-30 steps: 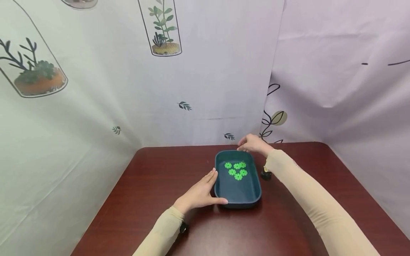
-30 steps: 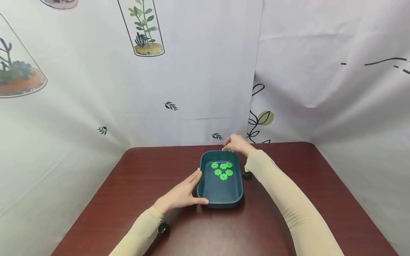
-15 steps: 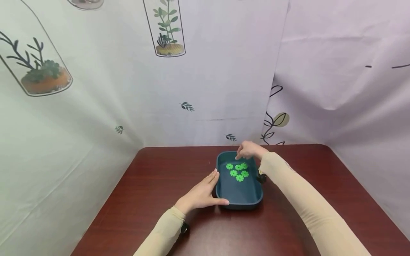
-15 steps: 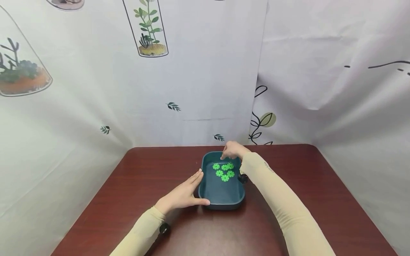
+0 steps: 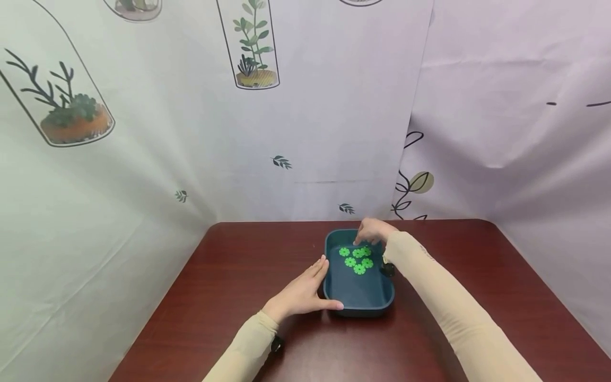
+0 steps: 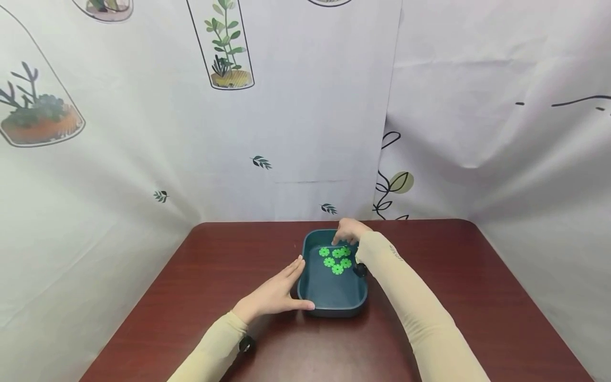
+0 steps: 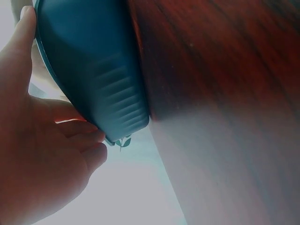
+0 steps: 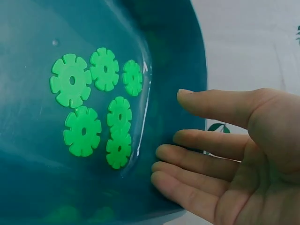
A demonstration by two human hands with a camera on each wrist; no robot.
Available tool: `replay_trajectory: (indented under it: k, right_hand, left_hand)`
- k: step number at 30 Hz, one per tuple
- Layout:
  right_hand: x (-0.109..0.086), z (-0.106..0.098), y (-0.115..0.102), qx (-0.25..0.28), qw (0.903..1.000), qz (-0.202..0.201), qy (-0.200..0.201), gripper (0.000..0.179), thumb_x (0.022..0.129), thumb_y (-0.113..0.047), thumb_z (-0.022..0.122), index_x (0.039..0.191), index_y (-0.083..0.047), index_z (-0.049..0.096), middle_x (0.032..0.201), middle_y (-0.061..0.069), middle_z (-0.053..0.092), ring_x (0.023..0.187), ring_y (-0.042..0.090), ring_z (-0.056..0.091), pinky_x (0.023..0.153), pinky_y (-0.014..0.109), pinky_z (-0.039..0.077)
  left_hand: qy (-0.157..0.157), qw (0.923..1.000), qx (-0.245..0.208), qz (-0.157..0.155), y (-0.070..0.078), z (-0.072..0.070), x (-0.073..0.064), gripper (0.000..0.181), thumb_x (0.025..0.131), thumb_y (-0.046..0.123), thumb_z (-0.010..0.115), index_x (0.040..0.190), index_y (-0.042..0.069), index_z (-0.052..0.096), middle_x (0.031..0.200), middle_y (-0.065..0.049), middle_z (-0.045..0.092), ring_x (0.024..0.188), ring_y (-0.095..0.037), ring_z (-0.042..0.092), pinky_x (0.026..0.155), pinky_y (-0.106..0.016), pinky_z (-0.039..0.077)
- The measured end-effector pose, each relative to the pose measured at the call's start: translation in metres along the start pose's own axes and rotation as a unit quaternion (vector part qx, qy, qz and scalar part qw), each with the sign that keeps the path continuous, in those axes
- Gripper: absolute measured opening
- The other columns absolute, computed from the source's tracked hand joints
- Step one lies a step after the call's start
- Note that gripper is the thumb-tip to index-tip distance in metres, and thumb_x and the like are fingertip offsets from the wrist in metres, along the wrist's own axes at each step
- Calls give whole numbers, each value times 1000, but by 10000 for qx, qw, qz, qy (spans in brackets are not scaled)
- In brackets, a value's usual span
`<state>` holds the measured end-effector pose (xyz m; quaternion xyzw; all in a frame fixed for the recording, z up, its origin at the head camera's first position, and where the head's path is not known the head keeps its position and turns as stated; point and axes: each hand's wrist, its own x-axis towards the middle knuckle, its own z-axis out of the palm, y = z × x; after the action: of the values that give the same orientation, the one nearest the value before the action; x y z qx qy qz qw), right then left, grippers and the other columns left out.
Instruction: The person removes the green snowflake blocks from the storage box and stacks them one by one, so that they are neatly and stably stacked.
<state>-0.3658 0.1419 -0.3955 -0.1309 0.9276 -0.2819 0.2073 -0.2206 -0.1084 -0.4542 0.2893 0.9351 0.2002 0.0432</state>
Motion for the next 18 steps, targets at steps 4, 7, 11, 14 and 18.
replay_trajectory:
  k: [4,7,11,14,18]
  right_hand:
    - [1,5,0,-201,9998,18,-3,35,90,-16,76,115,7,69,115,21,68,108,39,65,88,47,56]
    - [3,10,1,-318,9994,73,-73,34,89,-16,76,114,7,69,112,19,69,105,37,66,88,46,56]
    - [5,17,2,-363,9989,229,-179,39,88,-15,78,117,8,66,110,19,69,104,36,66,87,45,57]
    - [6,20,2,-400,9987,261,-182,41,87,-13,78,120,8,65,110,19,68,103,34,66,85,45,57]
    - [6,21,0,-605,9979,159,-176,38,86,-7,77,119,8,67,109,18,69,99,31,66,83,44,58]
  left_hand:
    - [17,10000,4,-3,0,0,-1,118,80,77,64,160,2,20,168,-14,12,153,-23,16,118,-42,28]
    - [-13,10000,-69,-20,1,-1,-1,118,81,77,64,160,3,19,168,-13,11,153,-22,15,119,-41,27]
    - [-30,9999,-101,-24,0,1,-2,118,80,77,64,160,3,19,168,-12,11,153,-23,16,118,-41,28]
    - [7,10000,-43,8,-1,3,-1,118,80,77,64,160,3,19,168,-13,12,153,-26,18,118,-42,29]
    - [21,10000,-83,13,-1,1,-1,118,80,77,64,160,3,19,168,-13,11,153,-25,17,118,-41,29]
